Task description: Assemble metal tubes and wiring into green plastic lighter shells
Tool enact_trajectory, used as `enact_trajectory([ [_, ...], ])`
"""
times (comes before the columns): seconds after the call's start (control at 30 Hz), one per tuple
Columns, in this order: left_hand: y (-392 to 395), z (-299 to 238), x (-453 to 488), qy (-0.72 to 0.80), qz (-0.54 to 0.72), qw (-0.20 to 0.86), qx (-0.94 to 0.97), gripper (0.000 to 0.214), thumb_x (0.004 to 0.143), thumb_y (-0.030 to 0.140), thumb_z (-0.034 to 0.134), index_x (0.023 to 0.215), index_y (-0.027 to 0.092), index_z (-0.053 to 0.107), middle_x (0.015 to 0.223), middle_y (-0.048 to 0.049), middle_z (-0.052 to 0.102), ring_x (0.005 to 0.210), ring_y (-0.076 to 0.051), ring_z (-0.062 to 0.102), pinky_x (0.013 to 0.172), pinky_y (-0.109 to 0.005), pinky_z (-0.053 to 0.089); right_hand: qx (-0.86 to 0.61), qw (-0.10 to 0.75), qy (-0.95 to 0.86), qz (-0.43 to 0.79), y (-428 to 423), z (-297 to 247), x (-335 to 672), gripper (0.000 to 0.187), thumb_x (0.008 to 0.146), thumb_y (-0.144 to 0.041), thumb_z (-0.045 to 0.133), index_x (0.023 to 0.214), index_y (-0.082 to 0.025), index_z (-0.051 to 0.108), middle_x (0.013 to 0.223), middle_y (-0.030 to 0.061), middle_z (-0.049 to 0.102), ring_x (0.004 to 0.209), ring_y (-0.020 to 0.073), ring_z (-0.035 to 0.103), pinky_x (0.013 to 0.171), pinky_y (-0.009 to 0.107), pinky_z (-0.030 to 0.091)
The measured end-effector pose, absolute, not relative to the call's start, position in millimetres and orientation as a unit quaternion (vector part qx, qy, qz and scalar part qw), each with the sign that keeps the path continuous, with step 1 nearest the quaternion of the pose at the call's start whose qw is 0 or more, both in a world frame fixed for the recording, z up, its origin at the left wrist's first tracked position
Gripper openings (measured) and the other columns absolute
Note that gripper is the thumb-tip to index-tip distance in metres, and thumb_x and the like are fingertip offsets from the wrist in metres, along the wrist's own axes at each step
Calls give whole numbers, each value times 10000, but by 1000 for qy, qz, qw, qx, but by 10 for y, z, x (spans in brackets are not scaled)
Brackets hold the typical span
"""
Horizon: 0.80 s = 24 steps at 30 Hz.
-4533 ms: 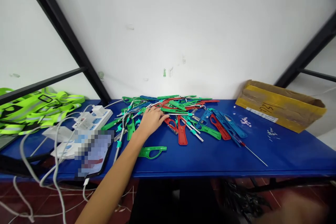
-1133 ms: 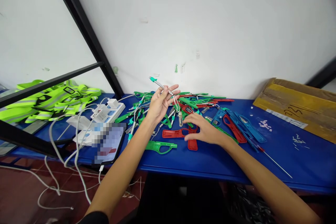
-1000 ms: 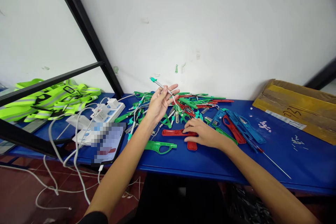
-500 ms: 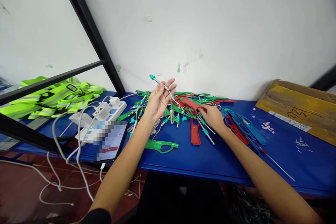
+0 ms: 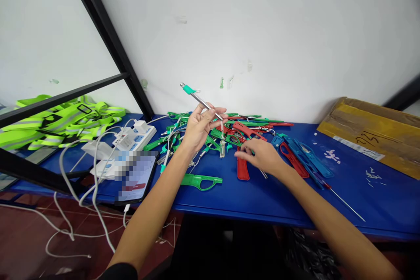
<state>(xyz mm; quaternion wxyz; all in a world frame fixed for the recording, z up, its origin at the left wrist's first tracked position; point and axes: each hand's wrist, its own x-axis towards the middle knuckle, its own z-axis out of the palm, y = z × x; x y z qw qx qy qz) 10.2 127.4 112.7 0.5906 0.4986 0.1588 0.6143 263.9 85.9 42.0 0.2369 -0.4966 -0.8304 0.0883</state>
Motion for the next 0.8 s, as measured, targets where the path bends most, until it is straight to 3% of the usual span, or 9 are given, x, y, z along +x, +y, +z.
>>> enact_trajectory([
  [0.17,1259,1063,113,185,584,545,572,459,815,497,974,989,206,664,915,-86,880,694,-164,766,640,-247,566,-423,152,-878,165,710,429,2572,347,1031,-560,699,1077,-223,766,1114,127,739,1055,308,671,954,441,515],
  [0.27,1242,1053,133,172,561,563,582,452,818,491,969,985,201,666,880,-84,876,539,-120,658,500,-224,471,-386,110,-887,229,669,582,2744,241,1029,-461,710,1116,-245,775,1135,93,751,1054,277,688,957,420,533],
  [0.43,1197,1086,163,160,555,597,557,517,756,507,1006,964,212,636,907,-78,873,633,-163,750,537,-239,569,-349,68,-879,319,590,767,2950,172,955,-329,753,1104,-249,785,1055,41,775,972,231,720,890,360,567],
  [0.6,1193,1104,174,154,561,617,530,532,723,477,1036,949,210,635,899,-64,868,701,-171,786,587,-235,627,-371,93,-861,335,600,760,2956,259,900,-185,674,1137,-237,763,1104,55,776,965,226,715,876,358,568],
  [0.8,1203,1099,190,150,561,619,530,462,750,421,1030,915,207,656,940,-76,871,816,-185,813,651,-240,649,-397,131,-844,336,632,722,2947,266,954,-282,668,1206,-228,735,1115,73,773,977,230,706,905,380,574],
])
